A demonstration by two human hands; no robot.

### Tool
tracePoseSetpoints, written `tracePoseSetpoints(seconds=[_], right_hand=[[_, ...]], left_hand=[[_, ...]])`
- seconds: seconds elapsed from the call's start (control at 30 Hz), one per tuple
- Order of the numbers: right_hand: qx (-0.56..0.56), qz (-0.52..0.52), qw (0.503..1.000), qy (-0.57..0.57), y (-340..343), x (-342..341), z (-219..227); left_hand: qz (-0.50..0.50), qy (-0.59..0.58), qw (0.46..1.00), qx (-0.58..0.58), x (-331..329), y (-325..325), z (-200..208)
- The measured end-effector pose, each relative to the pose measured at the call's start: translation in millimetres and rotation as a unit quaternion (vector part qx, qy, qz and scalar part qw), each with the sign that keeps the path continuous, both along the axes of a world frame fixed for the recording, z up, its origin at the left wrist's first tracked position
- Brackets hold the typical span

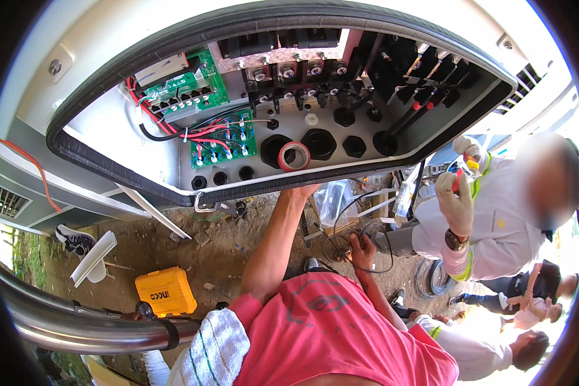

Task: The person unpacks a coiled black cable from a plastic bag, strips the ends, and routes it into an open electrical cabinet. They then connect the cable to terminals inside the cabinet while other workers stand nearby.

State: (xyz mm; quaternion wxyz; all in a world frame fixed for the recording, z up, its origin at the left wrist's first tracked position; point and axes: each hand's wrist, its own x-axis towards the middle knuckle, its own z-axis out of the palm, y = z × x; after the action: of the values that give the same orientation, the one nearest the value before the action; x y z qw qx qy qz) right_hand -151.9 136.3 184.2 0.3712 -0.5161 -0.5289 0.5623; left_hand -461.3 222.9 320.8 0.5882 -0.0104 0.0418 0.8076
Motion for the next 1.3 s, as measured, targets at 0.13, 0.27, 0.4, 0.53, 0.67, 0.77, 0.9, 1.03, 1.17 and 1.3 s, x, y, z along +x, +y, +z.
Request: tracePoseSetpoints(seconds=[0.13, 0.27, 0.4, 0.53, 0.67, 0.77, 0.9, 1.03, 1.17, 1.3], right_hand=[[-0.005, -0.002, 1.000, -0.003, -5, 4, -5], [0.005, -0.031, 0.999, 0.040, -10, 2, -6], [-0.016, -0.047, 0.998, 0.032, -13, 4, -2], [-0.021, -0.036, 0.999, -0.029, -15, 8, 4], [-0.018, -0.041, 0.999, 0.001, -18, 8, 4], [-0.025, -0.040, 0.999, 0.012, -19, 7, 1], [-0.034, -0.023, 0.999, 0.007, -17, 9, -2], [-0.045, -0.031, 0.998, 0.013, -14, 9, 0], [-0.045, -0.040, 0.998, 0.004, -13, 9, 3], [-0.038, -0.030, 0.999, -0.019, -12, 12, 1]], left_hand=[[0.010, 0.012, 1.000, -0.004, -14, 1, -4], [0.021, 0.021, 0.999, -0.012, -25, -3, -7], [0.023, 0.027, 0.999, -0.016, -31, -4, -8], [0.023, 0.029, 0.999, -0.019, -32, -4, -9], [0.021, 0.030, 0.999, -0.020, -34, -4, -9], [0.020, 0.029, 0.999, -0.021, -34, -4, -9], [0.021, 0.028, 0.999, -0.021, -34, -4, -10], [0.020, 0.027, 0.999, -0.024, -33, -4, -11], [0.019, 0.026, 0.999, -0.025, -34, -5, -11], [0.020, 0.025, 0.999, -0.026, -35, -4, -11]])
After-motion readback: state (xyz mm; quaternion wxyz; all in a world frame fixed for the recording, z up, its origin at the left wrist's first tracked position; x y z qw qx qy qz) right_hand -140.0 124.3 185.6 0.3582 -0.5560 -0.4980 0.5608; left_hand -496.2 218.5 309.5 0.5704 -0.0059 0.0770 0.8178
